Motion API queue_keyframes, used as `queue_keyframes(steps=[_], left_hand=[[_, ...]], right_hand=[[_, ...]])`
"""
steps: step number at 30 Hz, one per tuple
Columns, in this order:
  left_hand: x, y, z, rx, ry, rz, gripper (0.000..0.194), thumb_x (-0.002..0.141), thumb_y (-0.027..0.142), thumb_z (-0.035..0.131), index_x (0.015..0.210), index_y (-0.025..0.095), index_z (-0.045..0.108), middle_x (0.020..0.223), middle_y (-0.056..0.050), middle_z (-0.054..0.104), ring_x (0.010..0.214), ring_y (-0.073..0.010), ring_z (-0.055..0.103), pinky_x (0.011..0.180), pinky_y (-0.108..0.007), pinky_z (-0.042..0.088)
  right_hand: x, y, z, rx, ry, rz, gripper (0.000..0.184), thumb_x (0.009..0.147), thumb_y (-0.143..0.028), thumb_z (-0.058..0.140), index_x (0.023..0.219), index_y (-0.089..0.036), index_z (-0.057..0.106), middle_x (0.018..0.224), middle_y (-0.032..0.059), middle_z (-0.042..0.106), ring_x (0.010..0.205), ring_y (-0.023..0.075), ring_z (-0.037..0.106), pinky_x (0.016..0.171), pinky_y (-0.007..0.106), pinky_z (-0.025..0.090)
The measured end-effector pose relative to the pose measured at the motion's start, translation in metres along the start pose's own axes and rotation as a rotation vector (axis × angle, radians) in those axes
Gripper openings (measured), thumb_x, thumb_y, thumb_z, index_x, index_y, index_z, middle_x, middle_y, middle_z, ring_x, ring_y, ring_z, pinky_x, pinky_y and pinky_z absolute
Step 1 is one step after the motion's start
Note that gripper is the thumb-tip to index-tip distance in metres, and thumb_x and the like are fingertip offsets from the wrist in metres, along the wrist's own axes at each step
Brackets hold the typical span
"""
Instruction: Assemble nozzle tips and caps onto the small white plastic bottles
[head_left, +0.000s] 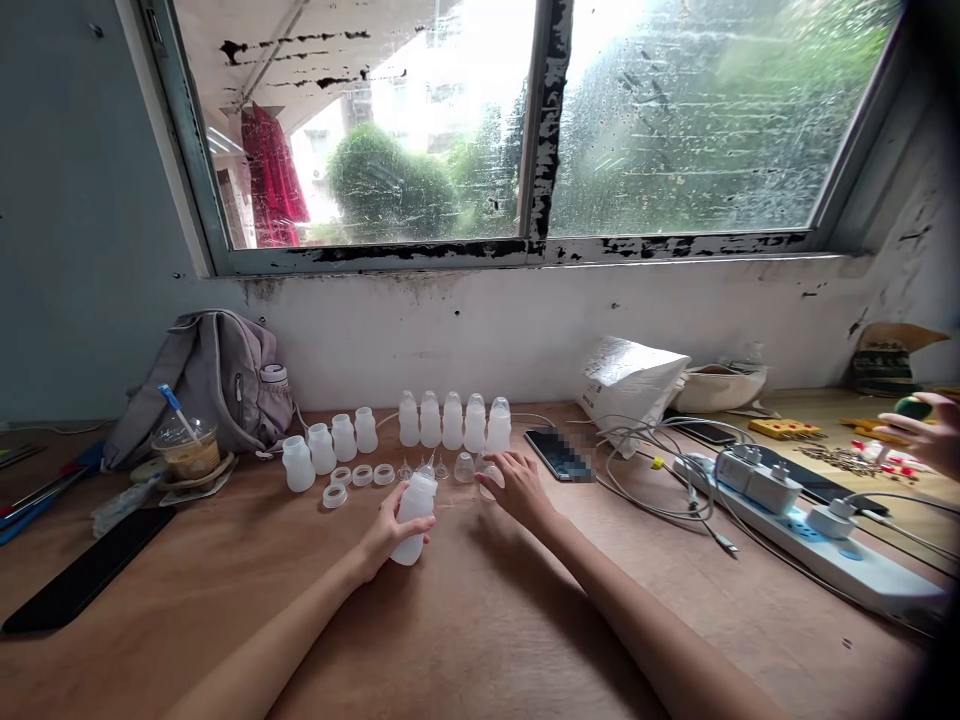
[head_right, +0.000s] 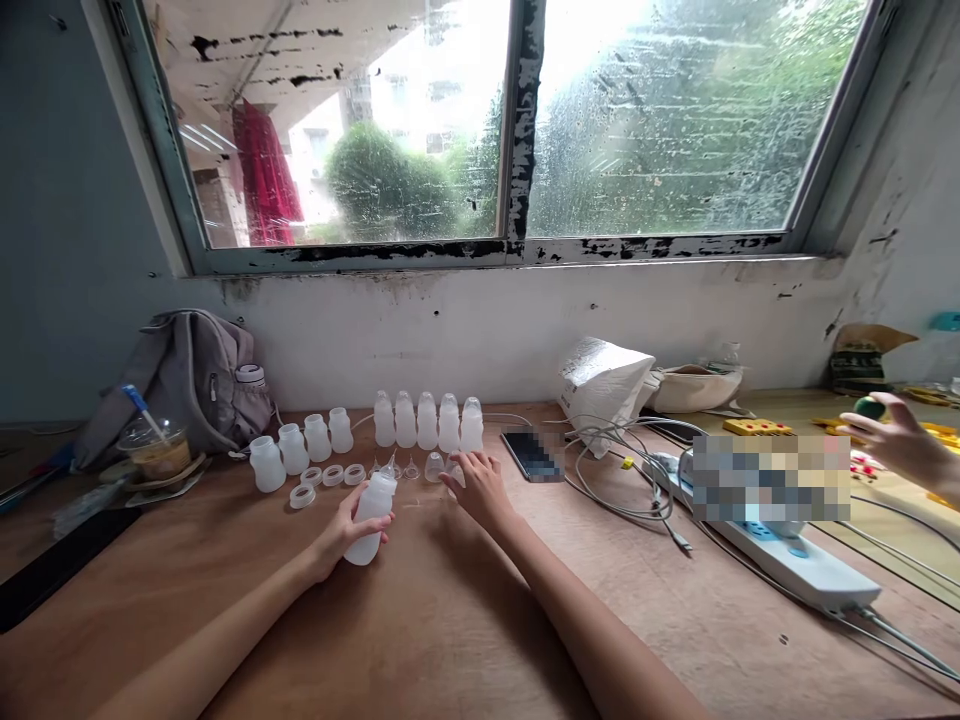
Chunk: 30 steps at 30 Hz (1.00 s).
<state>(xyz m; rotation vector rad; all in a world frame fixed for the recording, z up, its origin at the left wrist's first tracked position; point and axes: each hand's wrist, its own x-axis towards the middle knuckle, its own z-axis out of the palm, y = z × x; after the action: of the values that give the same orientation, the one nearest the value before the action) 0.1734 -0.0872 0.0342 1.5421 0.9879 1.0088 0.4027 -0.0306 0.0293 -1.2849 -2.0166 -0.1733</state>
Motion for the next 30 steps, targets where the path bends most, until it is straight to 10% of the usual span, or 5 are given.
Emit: queue_keyframes(steps=[5,11,22,30], left_hand=[[-0.011,0.002,0.01,0.527,0.095,0.248,0.046,0.061,0.033,0.065,0.102,0.021,0.047,0.084,-0.002,0.059,0.071,-0.0174,0.056,0.064,-0.025,0.041],[-0.022,0.006,0.019,0.699,0.109,0.302,0.034,0.065,0.025,0.057,0.098,0.021,0.047,0.081,-0.003,0.06,0.07,-0.0193,0.056,0.059,-0.025,0.039],[-0.025,0.011,0.033,0.124,-0.144,0.014,0.031,0.053,0.018,0.066,0.081,0.014,0.054,0.066,0.002,0.053,0.056,-0.011,0.048,0.049,-0.021,0.035],[-0.026,0.008,0.026,-0.447,-0.482,-0.241,0.034,0.057,0.019,0.054,0.09,0.013,0.052,0.061,-0.001,0.054,0.044,-0.0111,0.051,0.04,-0.02,0.035]], right_hand=[[-0.015,-0.055,-0.01,0.431,-0.243,-0.113,0.028,0.084,-0.04,0.039,0.095,-0.017,0.05,0.058,-0.002,0.052,0.05,0.0115,0.047,0.048,0.022,0.032],[-0.03,-0.089,-0.009,0.455,-0.111,0.063,0.027,0.077,-0.04,0.048,0.063,-0.017,0.044,0.049,-0.0045,0.04,0.043,0.0077,0.036,0.043,0.021,0.023],[-0.025,-0.089,-0.015,0.542,0.037,0.029,0.041,0.076,-0.041,0.046,0.043,-0.017,0.038,0.04,-0.0035,0.032,0.039,0.0065,0.028,0.04,0.022,0.021],[-0.025,-0.074,-0.01,0.884,-0.256,-0.041,0.032,0.076,-0.049,0.045,0.073,-0.017,0.048,0.051,-0.0029,0.046,0.039,0.0077,0.041,0.035,0.019,0.028]])
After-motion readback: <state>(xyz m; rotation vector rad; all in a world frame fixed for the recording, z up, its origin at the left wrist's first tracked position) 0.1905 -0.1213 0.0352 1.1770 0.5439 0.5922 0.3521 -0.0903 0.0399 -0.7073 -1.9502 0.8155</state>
